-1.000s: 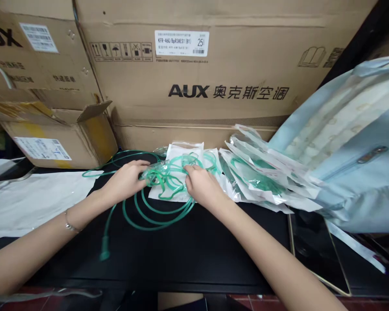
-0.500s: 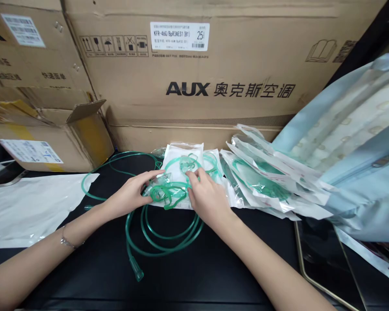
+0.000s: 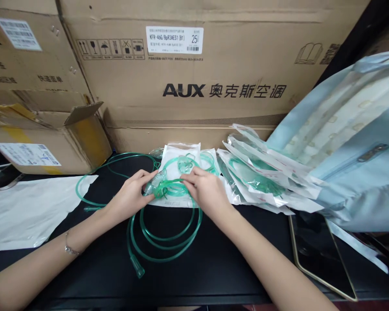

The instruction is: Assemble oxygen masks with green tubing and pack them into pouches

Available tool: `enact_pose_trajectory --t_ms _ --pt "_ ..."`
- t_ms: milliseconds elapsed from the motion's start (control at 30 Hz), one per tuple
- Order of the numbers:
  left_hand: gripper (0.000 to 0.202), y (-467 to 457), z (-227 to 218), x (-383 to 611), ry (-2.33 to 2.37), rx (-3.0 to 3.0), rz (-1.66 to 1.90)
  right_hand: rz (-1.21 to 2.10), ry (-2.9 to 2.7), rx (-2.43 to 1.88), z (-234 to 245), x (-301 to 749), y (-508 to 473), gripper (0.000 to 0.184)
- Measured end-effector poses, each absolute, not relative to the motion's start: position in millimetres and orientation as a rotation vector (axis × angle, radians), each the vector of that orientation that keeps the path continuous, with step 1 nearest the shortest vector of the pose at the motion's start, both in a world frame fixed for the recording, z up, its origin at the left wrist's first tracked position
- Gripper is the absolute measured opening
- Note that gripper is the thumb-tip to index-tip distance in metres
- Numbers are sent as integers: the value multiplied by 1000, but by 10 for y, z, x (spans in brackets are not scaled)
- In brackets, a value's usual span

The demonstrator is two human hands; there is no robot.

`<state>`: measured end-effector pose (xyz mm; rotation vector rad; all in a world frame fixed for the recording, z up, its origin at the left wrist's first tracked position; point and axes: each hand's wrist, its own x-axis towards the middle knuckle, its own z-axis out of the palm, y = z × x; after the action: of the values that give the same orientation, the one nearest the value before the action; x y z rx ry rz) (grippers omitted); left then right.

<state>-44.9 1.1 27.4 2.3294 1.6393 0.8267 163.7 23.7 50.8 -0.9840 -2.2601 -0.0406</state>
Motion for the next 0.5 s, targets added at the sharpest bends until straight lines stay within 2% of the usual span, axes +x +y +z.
enact_pose_trajectory --t_ms 167,333,433,500 --pt "54 -29 331 -392 1643 2288 898 194 -2119 -987 594 1548 248 12" --pt "51 -16 350 -416 1665 2258 996 574 -2009 -1033 535 1218 335 9" --pt "66 -1 334 -430 1675 2198 1046 479 -2127 -950 528 1110 372 10" --pt "69 5 320 -426 1643 2180 1068 312 -2288 -878 545 1091 350 13"
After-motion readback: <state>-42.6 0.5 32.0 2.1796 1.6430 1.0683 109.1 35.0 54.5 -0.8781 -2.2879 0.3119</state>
